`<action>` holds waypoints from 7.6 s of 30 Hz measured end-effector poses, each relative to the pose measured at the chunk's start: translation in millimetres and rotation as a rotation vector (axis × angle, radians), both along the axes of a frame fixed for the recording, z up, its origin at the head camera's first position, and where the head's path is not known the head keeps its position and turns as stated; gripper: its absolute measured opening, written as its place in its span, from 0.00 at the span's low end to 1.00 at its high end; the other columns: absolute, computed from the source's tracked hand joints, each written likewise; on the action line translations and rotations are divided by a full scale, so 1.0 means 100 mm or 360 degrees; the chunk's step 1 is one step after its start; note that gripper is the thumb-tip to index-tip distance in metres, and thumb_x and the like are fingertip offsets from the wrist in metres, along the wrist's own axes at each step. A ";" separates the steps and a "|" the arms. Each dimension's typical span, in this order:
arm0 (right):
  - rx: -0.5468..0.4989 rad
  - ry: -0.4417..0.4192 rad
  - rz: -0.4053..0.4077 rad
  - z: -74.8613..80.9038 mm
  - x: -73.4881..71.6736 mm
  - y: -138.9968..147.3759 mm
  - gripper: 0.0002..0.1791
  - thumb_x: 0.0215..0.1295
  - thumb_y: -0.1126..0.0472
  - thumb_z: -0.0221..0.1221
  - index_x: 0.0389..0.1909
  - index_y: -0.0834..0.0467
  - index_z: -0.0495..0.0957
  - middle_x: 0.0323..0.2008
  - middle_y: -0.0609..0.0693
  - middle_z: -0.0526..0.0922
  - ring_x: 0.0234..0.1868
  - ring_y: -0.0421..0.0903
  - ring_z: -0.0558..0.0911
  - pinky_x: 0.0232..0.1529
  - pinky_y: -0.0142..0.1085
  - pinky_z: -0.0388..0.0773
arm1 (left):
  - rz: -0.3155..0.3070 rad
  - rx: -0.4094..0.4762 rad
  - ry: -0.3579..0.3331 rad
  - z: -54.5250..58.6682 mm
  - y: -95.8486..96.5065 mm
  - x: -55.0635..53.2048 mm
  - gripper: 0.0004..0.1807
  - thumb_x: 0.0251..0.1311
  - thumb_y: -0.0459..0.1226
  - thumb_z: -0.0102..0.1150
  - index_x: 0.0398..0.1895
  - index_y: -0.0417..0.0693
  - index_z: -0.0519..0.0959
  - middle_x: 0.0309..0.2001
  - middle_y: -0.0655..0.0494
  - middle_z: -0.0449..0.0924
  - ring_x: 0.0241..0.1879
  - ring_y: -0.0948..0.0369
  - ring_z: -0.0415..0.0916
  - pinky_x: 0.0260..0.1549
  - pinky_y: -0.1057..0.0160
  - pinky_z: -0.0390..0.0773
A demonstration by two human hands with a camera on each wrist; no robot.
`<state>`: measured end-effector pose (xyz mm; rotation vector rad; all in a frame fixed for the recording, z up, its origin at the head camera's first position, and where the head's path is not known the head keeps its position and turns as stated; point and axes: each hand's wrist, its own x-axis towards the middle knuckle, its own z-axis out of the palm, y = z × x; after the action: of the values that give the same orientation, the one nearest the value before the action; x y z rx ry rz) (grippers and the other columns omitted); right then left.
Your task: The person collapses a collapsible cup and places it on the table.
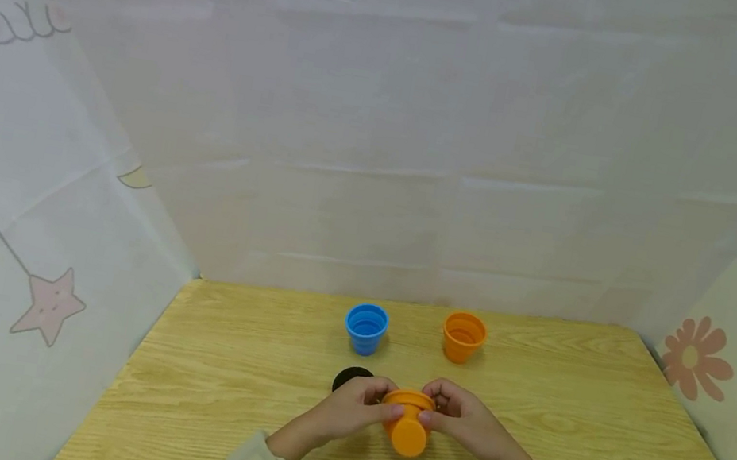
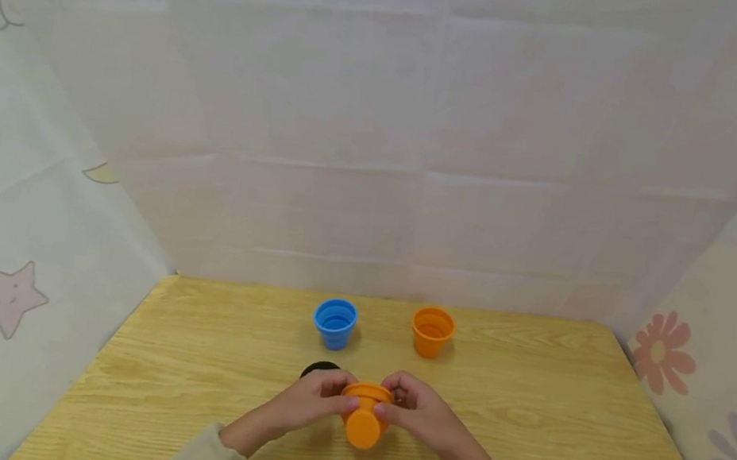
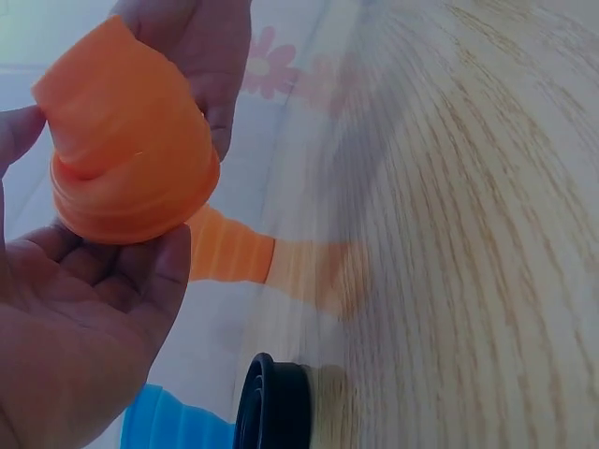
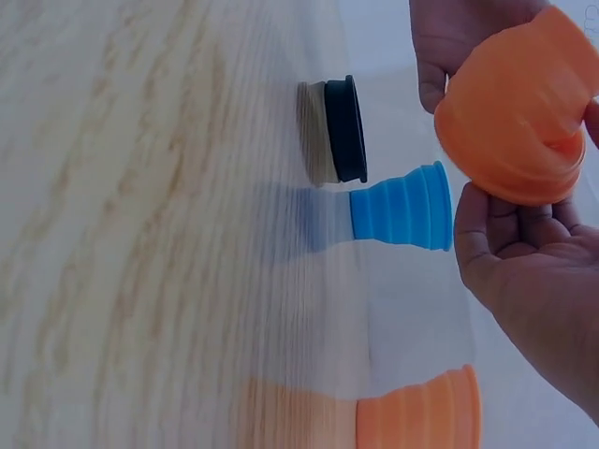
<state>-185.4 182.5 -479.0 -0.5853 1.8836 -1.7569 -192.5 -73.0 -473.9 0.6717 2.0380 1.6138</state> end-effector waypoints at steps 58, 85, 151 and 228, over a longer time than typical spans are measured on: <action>0.0252 0.0374 -0.0083 0.04 -0.01 0.00 0.19 0.79 0.55 0.52 0.63 0.60 0.75 0.54 0.55 0.81 0.51 0.45 0.80 0.51 0.39 0.81 | 0.0226 -0.0045 0.0546 -0.10 0.02 -0.07 0.10 0.71 0.36 0.60 0.49 0.41 0.83 0.40 0.51 0.86 0.35 0.69 0.79 0.35 0.70 0.82; 0.0200 0.0317 -0.0180 -0.01 -0.04 -0.06 0.21 0.80 0.54 0.51 0.64 0.63 0.73 0.56 0.57 0.81 0.53 0.44 0.82 0.53 0.37 0.83 | 0.0178 0.0063 0.0334 -0.09 0.00 -0.06 0.16 0.73 0.33 0.54 0.61 0.41 0.76 0.50 0.49 0.81 0.44 0.62 0.78 0.42 0.70 0.81; -0.0033 0.0309 -0.0208 0.04 0.01 -0.04 0.30 0.75 0.61 0.58 0.73 0.64 0.63 0.62 0.67 0.73 0.55 0.46 0.79 0.53 0.35 0.82 | 0.0038 0.0377 -0.0128 -0.05 -0.06 -0.06 0.28 0.70 0.40 0.62 0.70 0.43 0.68 0.61 0.47 0.76 0.55 0.57 0.79 0.52 0.63 0.82; 0.0176 0.0027 -0.0332 0.00 -0.02 -0.10 0.26 0.72 0.51 0.62 0.62 0.65 0.75 0.48 0.57 0.83 0.44 0.51 0.82 0.43 0.48 0.86 | 0.0244 0.0106 -0.0025 -0.04 0.03 -0.07 0.18 0.70 0.41 0.62 0.56 0.39 0.78 0.40 0.50 0.82 0.35 0.61 0.83 0.38 0.48 0.87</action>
<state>-187.8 172.1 -478.7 -0.3752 2.1029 -1.7636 -199.6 -70.2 -478.2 0.5353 2.0763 1.7737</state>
